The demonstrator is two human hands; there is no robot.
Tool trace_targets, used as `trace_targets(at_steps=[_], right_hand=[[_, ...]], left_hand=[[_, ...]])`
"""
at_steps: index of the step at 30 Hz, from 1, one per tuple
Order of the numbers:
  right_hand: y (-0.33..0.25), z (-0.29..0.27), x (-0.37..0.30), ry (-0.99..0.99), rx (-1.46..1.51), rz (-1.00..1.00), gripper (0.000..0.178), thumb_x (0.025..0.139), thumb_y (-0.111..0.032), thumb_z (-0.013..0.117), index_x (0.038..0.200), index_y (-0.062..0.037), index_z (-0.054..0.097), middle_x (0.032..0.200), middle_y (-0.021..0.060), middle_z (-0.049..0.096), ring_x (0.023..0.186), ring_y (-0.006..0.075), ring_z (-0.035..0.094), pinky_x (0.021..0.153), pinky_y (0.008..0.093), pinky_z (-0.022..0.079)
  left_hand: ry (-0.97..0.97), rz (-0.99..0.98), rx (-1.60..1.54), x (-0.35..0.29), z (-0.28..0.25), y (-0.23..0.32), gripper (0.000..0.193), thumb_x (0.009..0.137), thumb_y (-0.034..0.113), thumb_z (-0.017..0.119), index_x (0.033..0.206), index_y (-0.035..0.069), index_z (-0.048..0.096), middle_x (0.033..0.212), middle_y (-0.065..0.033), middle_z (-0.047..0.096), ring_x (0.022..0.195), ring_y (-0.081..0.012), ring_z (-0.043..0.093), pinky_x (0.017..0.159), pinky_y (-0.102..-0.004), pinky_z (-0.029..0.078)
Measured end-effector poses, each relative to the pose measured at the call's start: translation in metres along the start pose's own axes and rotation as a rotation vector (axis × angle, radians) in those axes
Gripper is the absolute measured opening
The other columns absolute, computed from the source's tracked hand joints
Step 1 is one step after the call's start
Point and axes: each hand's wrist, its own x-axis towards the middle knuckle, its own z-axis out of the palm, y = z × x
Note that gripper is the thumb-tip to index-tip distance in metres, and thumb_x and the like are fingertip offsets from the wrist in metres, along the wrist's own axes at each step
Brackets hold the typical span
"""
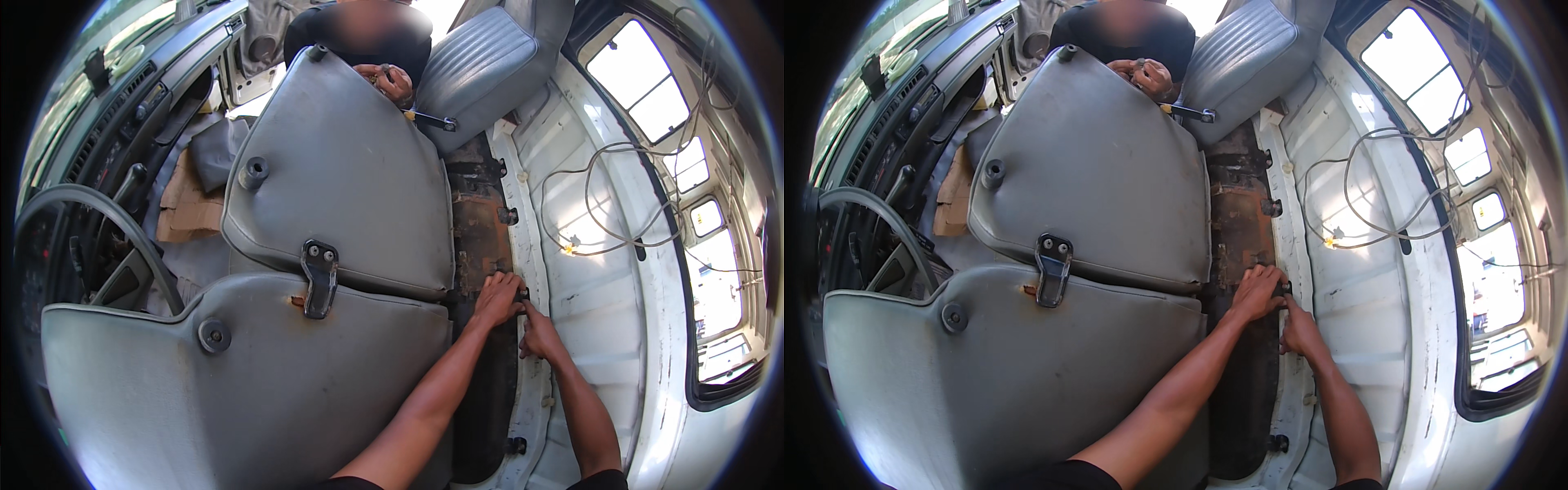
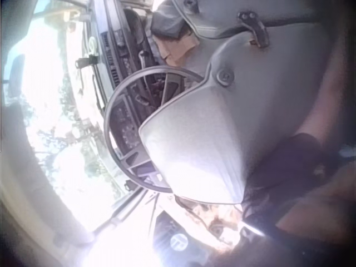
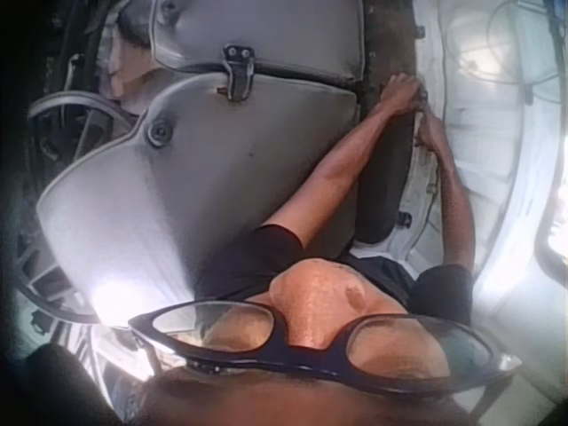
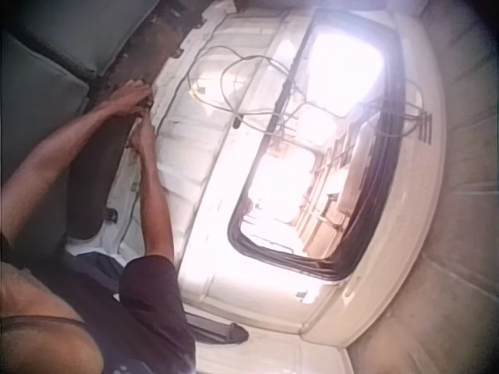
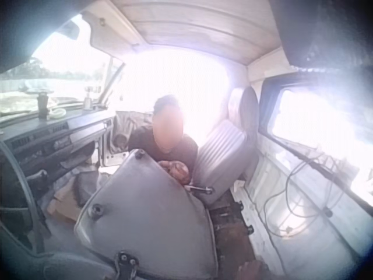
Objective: The person uses a wrench to loosen and remove bolts securing a vehicle seat to the floor. The person repeatedly adjusts the wrench and removes fasteners from the seat mounting bracket.
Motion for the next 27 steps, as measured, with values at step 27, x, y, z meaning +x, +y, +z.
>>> trace_targets(at_steps=[27], right_hand=[[0.013,0.014,-0.002,0.375,-0.219,-0.178,0.043,0.105,-0.004,0.062,0.148,-0.0030,0.069,0.097,0.0347,0.076,0.082,0.0488,0.077,0.080,0.0566,0.061]], left_hand=[[0.031,0.030,-0.006,-0.005,-0.001,0.004,0.052,0.085,0.028,0.094,0.129,0.017,0.068,0.129,-0.0061,0.067,0.130,-0.0320,0.058,0.111,-0.0468,0.044]])
